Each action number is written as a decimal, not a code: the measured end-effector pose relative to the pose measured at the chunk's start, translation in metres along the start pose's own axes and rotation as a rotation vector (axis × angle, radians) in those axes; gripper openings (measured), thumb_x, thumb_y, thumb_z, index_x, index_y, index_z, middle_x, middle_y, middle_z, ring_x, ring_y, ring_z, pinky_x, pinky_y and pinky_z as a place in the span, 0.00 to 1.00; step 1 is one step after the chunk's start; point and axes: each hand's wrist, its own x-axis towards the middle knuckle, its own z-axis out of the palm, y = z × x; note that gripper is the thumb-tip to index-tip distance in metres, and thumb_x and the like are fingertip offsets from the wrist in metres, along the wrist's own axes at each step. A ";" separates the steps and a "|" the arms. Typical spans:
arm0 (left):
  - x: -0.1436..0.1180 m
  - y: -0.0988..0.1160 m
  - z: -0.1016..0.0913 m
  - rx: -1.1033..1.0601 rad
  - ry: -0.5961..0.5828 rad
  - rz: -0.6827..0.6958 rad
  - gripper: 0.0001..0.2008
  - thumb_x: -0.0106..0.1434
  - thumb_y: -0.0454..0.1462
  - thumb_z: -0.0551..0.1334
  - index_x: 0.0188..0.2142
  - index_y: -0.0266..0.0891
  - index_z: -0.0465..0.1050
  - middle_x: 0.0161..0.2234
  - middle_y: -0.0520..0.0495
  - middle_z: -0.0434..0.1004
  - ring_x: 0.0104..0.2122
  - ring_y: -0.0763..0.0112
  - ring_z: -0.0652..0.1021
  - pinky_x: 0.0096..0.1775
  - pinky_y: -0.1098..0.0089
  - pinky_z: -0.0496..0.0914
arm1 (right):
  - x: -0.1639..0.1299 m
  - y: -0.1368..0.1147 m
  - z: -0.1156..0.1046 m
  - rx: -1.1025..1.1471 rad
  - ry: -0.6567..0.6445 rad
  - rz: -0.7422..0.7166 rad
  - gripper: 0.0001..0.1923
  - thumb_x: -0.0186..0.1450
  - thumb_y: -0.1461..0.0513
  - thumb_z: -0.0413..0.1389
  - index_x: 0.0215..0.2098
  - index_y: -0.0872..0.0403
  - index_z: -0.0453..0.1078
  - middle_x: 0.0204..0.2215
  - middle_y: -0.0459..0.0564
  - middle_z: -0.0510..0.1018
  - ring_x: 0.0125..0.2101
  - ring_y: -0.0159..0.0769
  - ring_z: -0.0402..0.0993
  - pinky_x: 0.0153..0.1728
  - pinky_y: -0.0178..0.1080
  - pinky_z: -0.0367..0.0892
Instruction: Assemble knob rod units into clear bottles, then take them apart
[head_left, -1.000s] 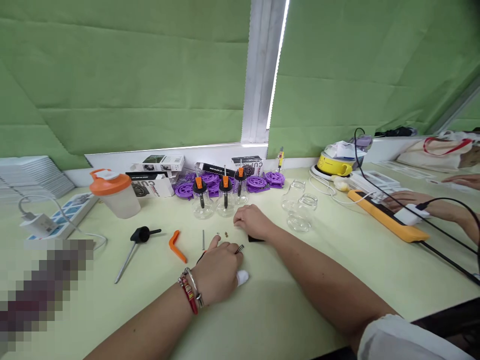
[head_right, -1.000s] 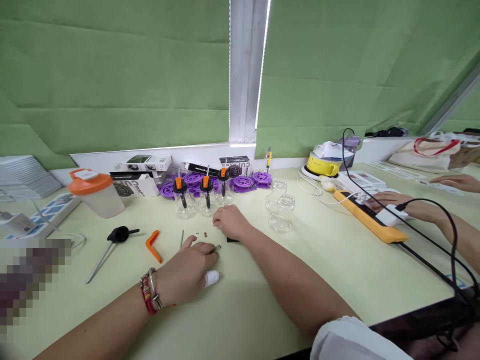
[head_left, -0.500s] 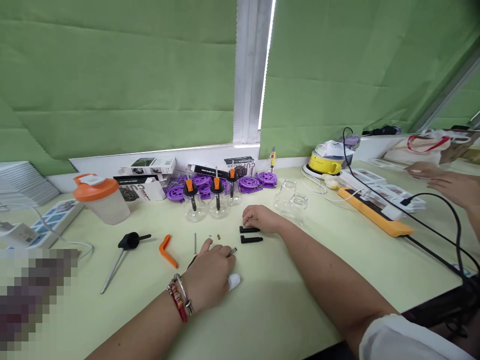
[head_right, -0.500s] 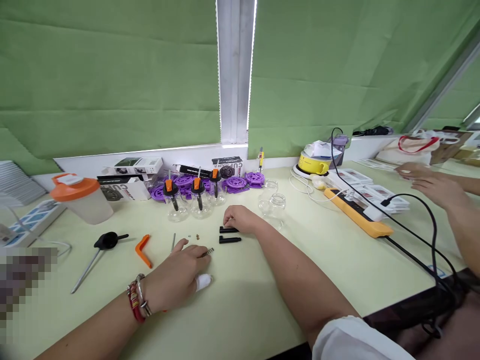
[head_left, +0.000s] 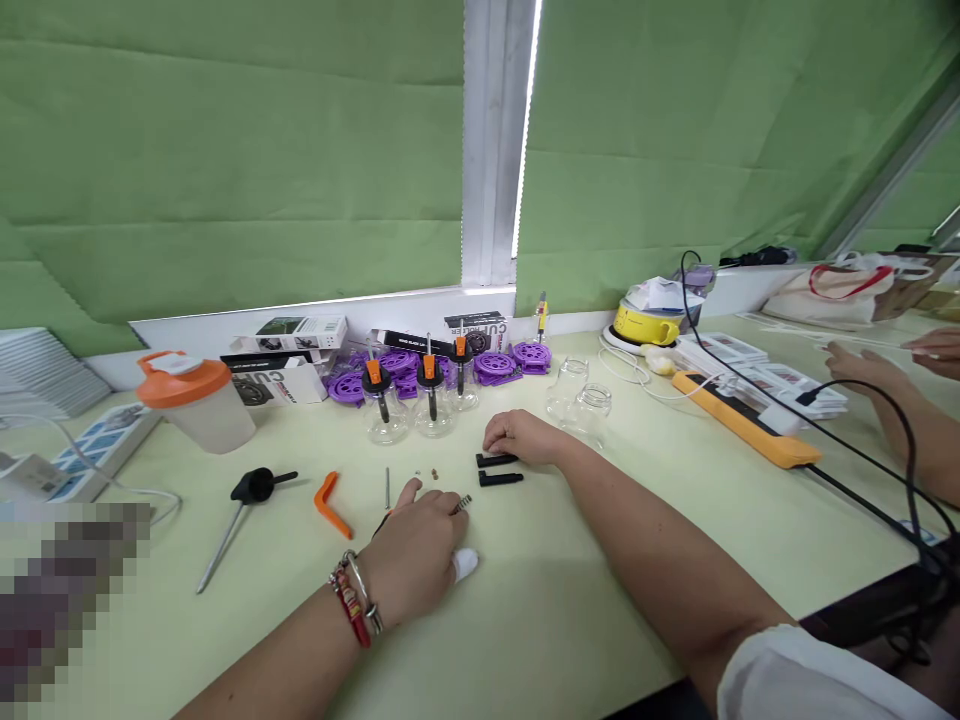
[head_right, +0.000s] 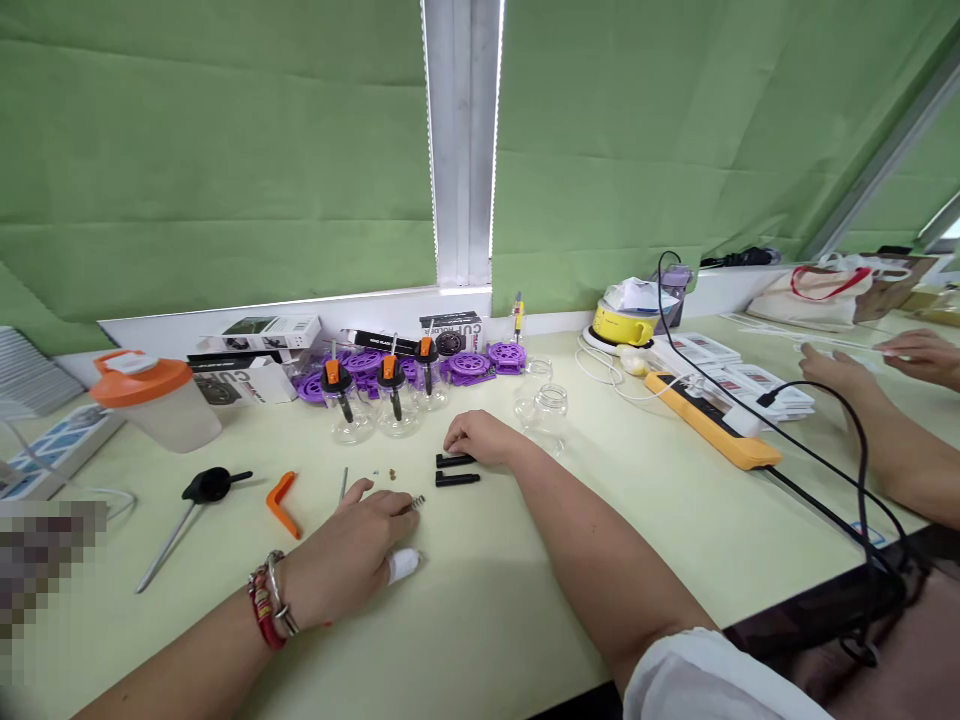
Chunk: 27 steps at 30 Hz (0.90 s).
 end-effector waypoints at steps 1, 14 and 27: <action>0.000 0.000 0.000 0.002 -0.002 -0.001 0.13 0.62 0.43 0.53 0.38 0.39 0.72 0.43 0.41 0.73 0.45 0.57 0.73 0.56 0.46 0.51 | 0.000 0.000 0.000 0.019 0.008 0.019 0.08 0.57 0.68 0.56 0.32 0.54 0.77 0.34 0.48 0.78 0.35 0.33 0.74 0.39 0.35 0.68; 0.000 0.001 -0.002 -0.005 0.011 0.009 0.11 0.62 0.43 0.54 0.35 0.39 0.70 0.41 0.43 0.73 0.44 0.60 0.73 0.56 0.49 0.52 | -0.001 -0.002 0.003 0.055 0.064 0.093 0.09 0.58 0.67 0.55 0.33 0.54 0.77 0.35 0.49 0.79 0.34 0.33 0.74 0.37 0.35 0.68; 0.004 0.004 -0.006 -0.081 0.170 0.005 0.17 0.63 0.39 0.54 0.50 0.41 0.67 0.46 0.42 0.70 0.43 0.60 0.71 0.53 0.52 0.57 | -0.020 -0.076 -0.003 0.121 -0.147 -0.069 0.08 0.57 0.65 0.57 0.35 0.55 0.76 0.29 0.46 0.78 0.28 0.30 0.70 0.29 0.31 0.64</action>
